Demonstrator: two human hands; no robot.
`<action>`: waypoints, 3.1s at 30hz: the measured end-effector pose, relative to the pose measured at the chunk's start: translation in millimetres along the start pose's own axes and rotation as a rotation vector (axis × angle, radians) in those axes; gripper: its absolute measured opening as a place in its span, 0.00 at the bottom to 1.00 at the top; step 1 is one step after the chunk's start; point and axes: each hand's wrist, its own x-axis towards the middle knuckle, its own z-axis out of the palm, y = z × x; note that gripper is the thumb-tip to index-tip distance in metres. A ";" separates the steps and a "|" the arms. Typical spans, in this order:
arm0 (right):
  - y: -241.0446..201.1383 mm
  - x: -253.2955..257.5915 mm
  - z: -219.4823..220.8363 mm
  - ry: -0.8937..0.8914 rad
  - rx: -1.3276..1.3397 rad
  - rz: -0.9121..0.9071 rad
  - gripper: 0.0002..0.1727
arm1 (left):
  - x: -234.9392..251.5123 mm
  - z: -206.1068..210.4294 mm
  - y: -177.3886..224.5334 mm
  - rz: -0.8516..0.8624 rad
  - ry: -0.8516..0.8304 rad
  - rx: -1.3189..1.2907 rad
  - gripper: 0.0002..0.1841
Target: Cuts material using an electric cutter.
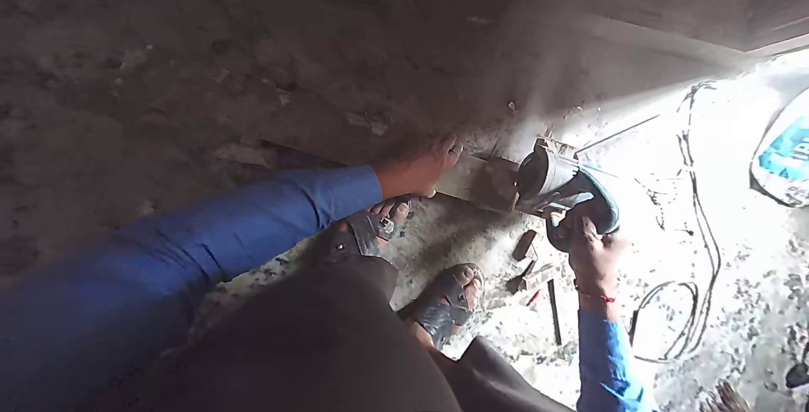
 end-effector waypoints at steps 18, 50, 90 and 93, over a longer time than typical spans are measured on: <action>-2.1 -10.0 0.2 -0.015 -0.016 -0.048 0.19 | 3.6 4.3 -3.3 0.023 0.022 0.043 0.57; 8.9 -23.1 -1.1 -0.008 0.032 -0.045 0.17 | -6.4 -6.3 1.6 0.000 0.049 0.064 0.53; 10.5 -39.1 -5.7 -0.011 -0.025 -0.082 0.21 | 1.2 4.3 -0.8 0.006 0.054 0.037 0.57; 12.6 -40.8 -6.5 -0.027 -0.006 -0.059 0.22 | 2.3 7.1 -2.5 0.009 0.050 0.044 0.57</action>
